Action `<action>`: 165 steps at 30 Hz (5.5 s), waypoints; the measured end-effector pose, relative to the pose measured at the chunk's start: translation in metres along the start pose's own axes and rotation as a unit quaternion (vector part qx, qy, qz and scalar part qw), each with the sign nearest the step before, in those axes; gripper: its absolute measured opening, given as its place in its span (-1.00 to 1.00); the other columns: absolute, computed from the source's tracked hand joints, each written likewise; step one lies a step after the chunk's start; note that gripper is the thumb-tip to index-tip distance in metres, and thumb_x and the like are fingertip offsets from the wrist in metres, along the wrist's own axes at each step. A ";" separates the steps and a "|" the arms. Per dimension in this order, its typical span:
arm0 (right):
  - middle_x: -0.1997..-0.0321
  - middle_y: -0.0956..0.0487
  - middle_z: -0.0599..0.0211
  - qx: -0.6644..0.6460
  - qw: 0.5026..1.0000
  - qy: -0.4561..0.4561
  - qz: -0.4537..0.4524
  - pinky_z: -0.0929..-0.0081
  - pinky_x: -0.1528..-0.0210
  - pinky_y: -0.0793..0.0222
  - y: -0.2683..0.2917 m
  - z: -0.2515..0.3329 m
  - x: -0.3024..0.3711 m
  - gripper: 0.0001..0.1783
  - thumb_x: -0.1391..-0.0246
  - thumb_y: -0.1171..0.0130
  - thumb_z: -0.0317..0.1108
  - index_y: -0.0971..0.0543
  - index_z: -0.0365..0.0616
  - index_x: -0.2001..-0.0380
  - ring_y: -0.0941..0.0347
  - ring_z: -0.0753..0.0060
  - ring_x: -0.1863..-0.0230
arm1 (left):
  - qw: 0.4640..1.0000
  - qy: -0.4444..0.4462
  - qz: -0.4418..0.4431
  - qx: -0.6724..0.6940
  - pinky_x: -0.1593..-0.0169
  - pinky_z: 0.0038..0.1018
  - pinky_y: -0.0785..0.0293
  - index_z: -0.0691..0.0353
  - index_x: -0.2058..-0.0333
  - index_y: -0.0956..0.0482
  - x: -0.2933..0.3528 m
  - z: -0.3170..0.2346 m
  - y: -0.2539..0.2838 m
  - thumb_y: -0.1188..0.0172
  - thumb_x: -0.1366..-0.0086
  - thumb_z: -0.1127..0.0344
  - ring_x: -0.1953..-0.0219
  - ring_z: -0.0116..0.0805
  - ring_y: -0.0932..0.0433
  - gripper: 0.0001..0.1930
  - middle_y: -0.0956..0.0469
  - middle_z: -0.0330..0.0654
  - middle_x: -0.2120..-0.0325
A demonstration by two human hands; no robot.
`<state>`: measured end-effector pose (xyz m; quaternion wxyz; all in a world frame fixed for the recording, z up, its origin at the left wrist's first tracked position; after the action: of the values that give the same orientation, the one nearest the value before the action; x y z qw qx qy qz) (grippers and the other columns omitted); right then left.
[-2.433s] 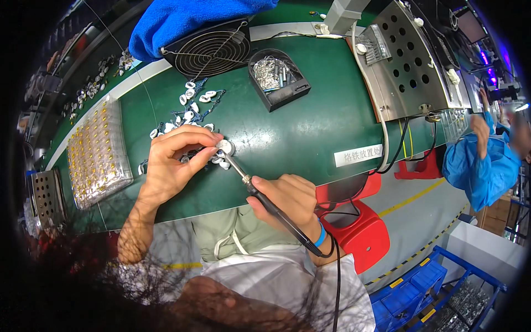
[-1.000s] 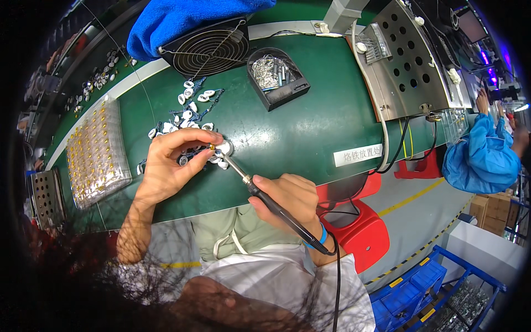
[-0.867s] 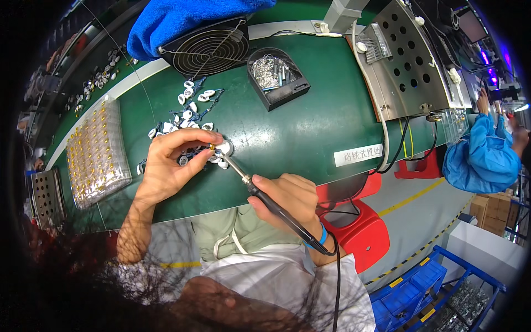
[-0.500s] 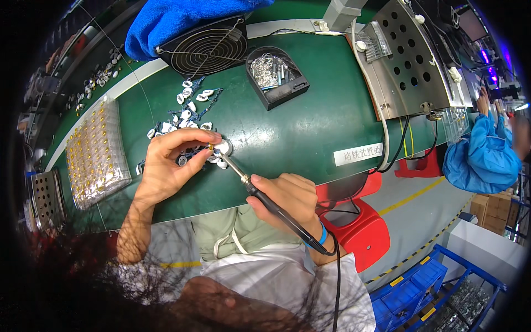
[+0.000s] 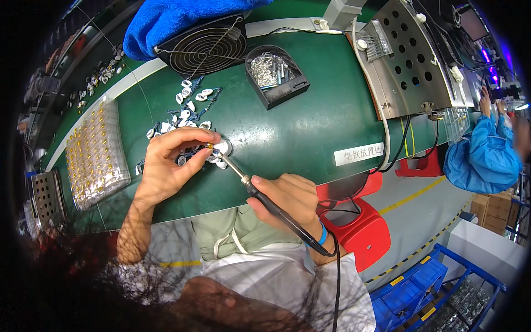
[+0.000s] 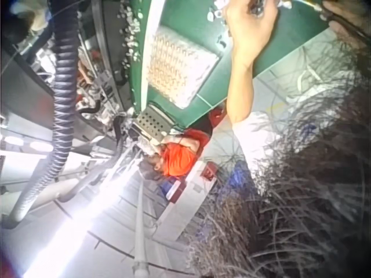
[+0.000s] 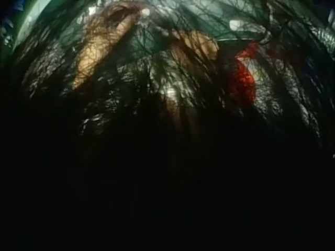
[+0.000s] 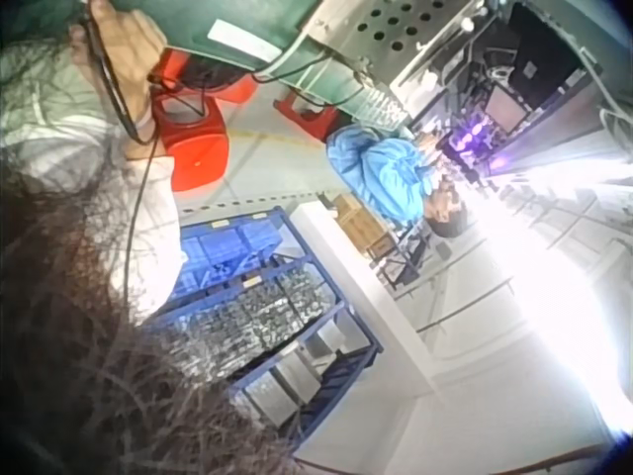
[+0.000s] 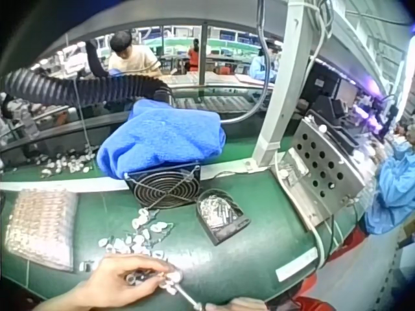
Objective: Soldering small electronic components onto an assembly at a factory workstation.
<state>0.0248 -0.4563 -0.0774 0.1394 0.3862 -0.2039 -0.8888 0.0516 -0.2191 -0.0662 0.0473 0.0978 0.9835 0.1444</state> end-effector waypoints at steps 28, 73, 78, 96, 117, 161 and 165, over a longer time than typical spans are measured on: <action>0.44 -0.46 0.26 0.186 0.980 -0.014 -0.066 0.24 0.38 -0.40 0.018 -0.023 -0.053 -0.35 -0.10 -0.41 -0.40 -0.50 -0.15 -0.28 -0.40 0.16 0.43 | 0.959 -0.196 -0.063 -0.195 -0.03 -0.32 -0.60 0.35 0.25 -0.66 0.010 -0.028 -0.012 -0.34 -0.14 0.65 0.08 -0.06 -0.70 -0.81 -0.70 0.01 0.20; 0.34 -0.74 0.14 -0.042 0.995 -0.005 -0.090 0.34 0.23 -0.58 -0.011 0.000 -0.022 -0.58 -0.28 -0.13 -0.58 -0.43 -0.37 -0.20 -0.68 0.21 0.39 | 0.957 -0.020 -0.177 -0.230 0.04 -0.46 -0.66 0.38 0.23 -0.67 0.040 -0.020 0.074 -0.33 -0.17 0.72 0.16 -0.32 -0.69 -0.80 -0.61 -0.11 0.19; 0.27 -0.75 0.11 -0.069 0.994 -0.016 -0.082 0.34 0.27 -0.57 -0.017 -0.006 -0.021 -0.62 -0.29 -0.14 -0.58 -0.46 -0.32 -0.15 -0.68 0.20 0.40 | 0.962 -0.115 -0.161 -0.189 0.08 -0.43 -0.62 0.35 0.23 -0.69 0.029 -0.033 0.028 -0.39 -0.11 0.71 0.18 -0.31 -0.66 -0.76 -0.62 -0.12 0.20; 0.31 -0.63 0.23 0.105 0.991 0.045 0.073 0.17 0.31 -0.41 -0.033 0.013 -0.032 -0.73 -0.01 -0.37 -0.57 -0.62 -0.17 0.19 -0.49 0.06 0.35 | 0.927 -0.245 -0.070 -0.276 0.13 -0.31 -0.63 0.28 0.15 -0.67 0.024 -0.034 -0.010 -0.37 -0.08 0.63 0.17 -0.12 -0.66 -0.69 -0.63 -0.09 0.19; -0.10 -0.70 0.09 0.001 1.000 0.028 0.008 0.23 0.18 -0.54 -0.037 -0.002 -0.022 -0.56 0.00 -0.43 -0.57 -0.54 -0.23 0.03 -0.56 0.05 0.25 | 0.792 0.031 -0.316 -0.521 0.05 -0.23 -0.58 0.33 0.14 -0.69 0.133 0.010 0.256 -0.35 -0.25 0.45 0.15 0.06 -0.68 -0.79 -0.69 0.08 0.22; 0.50 -0.63 0.22 0.014 0.996 0.058 -0.064 0.45 0.60 -0.37 -0.002 -0.003 0.001 -0.64 -0.04 -0.44 -0.41 -0.64 -0.39 0.12 -0.48 0.34 0.65 | 0.979 -0.151 -0.087 -0.105 0.10 -0.41 -0.66 0.38 0.24 -0.72 0.002 -0.008 -0.003 -0.34 -0.19 0.68 0.19 -0.22 -0.73 -0.84 -0.73 -0.05 0.25; 0.53 -0.60 0.24 0.011 0.997 0.048 -0.052 0.43 0.55 -0.40 -0.001 0.000 0.000 -0.63 -0.01 -0.44 -0.43 -0.64 -0.38 0.11 -0.49 0.30 0.63 | 0.979 -0.153 -0.081 -0.109 0.10 -0.41 -0.66 0.37 0.24 -0.72 0.001 -0.009 -0.004 -0.34 -0.19 0.68 0.19 -0.21 -0.73 -0.83 -0.73 -0.05 0.25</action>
<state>0.0246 -0.4557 -0.0785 0.0978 0.4397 -0.1866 -0.8731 0.0484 -0.2247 -0.0586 0.2194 0.0333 0.9476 0.2299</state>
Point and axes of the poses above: each hand's wrist, its own x-axis away from the middle knuckle, its own y-axis out of the back of the hand, z = x × y, the point moved 5 cm from there along -x, towards the middle knuckle
